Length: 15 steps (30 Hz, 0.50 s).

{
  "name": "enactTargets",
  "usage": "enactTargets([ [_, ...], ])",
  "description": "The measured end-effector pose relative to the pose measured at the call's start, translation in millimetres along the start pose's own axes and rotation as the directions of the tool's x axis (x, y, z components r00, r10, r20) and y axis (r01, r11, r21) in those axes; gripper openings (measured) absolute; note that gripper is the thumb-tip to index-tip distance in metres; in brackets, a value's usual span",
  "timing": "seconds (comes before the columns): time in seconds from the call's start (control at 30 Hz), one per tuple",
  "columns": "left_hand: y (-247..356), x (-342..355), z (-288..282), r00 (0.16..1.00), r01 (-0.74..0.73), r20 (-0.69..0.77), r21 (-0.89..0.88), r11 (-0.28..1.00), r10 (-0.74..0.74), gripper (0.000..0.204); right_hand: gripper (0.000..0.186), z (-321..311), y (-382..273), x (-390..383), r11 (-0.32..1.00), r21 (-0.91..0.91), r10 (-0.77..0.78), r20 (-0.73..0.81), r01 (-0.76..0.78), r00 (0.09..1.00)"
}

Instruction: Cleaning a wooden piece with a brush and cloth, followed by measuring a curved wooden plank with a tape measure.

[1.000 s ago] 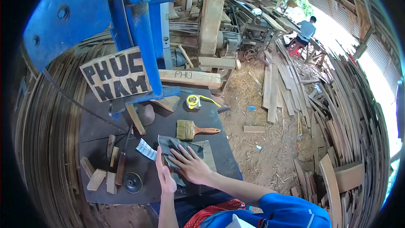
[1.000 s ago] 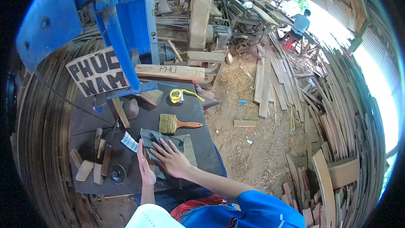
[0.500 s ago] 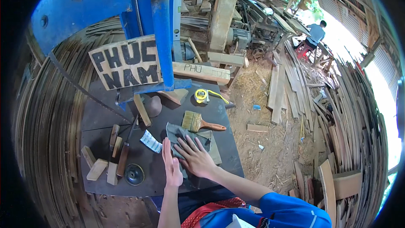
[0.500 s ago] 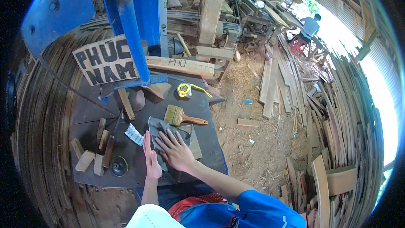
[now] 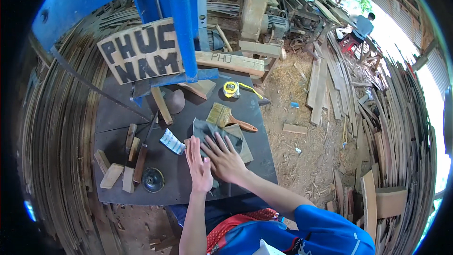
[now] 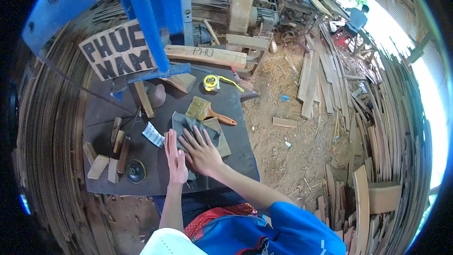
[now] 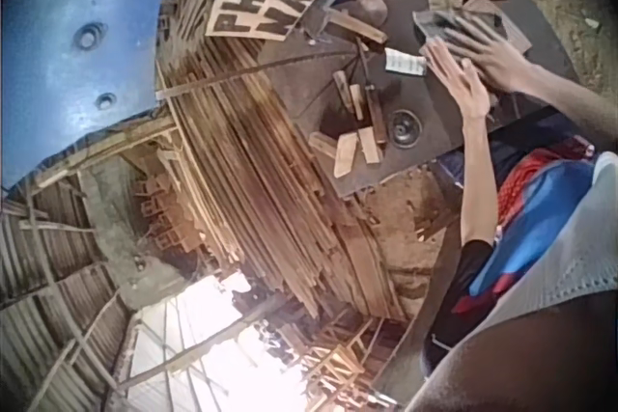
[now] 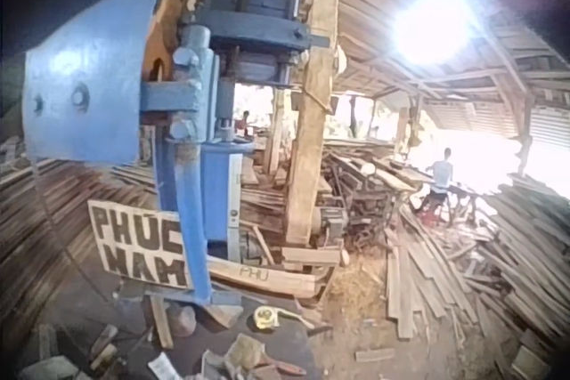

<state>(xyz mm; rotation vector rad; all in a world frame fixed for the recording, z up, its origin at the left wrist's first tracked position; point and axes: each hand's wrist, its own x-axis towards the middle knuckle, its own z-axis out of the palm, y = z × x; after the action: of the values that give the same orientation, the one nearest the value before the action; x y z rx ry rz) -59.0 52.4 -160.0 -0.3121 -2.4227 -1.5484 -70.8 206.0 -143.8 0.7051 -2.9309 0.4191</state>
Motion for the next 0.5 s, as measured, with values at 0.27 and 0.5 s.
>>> enactTargets([
  [0.27,11,6,0,0.998,-0.023,0.055,0.204,0.979,0.012,0.071,0.054,-30,60,-34,0.957,0.271,0.117,-0.039,-0.102,0.992],
  [0.5,16,5,17,0.936,0.192,-0.312,0.069,0.979,-0.162,0.079,0.051,-21,63,-28,0.774,0.591,0.395,-0.174,-0.225,0.902],
])
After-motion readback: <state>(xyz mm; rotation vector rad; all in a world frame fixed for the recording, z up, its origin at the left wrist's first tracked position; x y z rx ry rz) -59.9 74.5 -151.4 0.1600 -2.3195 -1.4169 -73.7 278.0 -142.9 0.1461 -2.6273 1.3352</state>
